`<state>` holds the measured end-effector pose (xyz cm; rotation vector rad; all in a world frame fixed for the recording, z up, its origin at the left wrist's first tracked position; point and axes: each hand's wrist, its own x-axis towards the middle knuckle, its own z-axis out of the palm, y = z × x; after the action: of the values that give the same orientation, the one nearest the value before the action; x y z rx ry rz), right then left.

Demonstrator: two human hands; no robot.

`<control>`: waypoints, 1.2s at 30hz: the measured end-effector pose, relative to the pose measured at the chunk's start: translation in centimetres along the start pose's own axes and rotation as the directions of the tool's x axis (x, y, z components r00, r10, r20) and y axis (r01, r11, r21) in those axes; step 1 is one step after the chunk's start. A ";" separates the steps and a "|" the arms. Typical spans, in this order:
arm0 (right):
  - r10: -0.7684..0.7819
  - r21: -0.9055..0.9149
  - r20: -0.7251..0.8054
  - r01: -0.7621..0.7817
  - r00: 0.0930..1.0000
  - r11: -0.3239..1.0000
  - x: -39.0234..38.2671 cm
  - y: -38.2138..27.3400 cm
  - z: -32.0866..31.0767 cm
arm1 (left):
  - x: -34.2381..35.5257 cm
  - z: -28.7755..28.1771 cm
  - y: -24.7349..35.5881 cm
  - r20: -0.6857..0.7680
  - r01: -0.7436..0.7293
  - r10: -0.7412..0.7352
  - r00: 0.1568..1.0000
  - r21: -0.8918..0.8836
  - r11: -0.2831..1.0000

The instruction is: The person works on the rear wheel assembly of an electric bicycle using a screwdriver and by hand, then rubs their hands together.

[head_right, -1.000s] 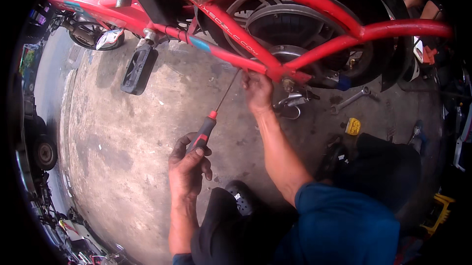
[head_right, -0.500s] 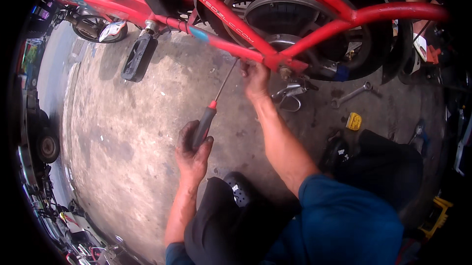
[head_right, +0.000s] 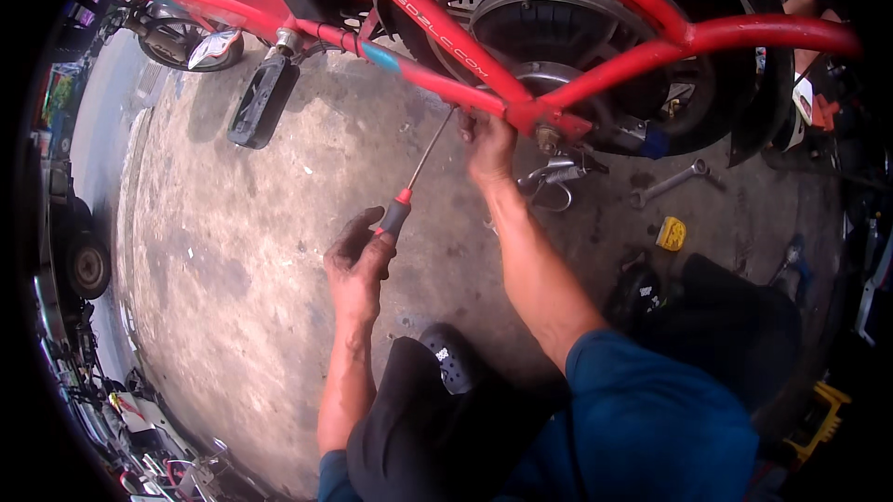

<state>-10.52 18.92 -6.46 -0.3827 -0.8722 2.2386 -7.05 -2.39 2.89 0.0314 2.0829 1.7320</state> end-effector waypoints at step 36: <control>0.066 0.141 0.035 -0.070 0.997 0.988 -2.1 -1.6 1.0 | -0.2 0.3 0.8 0.136 0.129 -0.120 0.984 -0.067 0.989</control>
<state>-8.73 17.82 -4.56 -0.3173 -0.7197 2.3587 -7.01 -1.96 3.69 -0.0071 1.8834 1.6849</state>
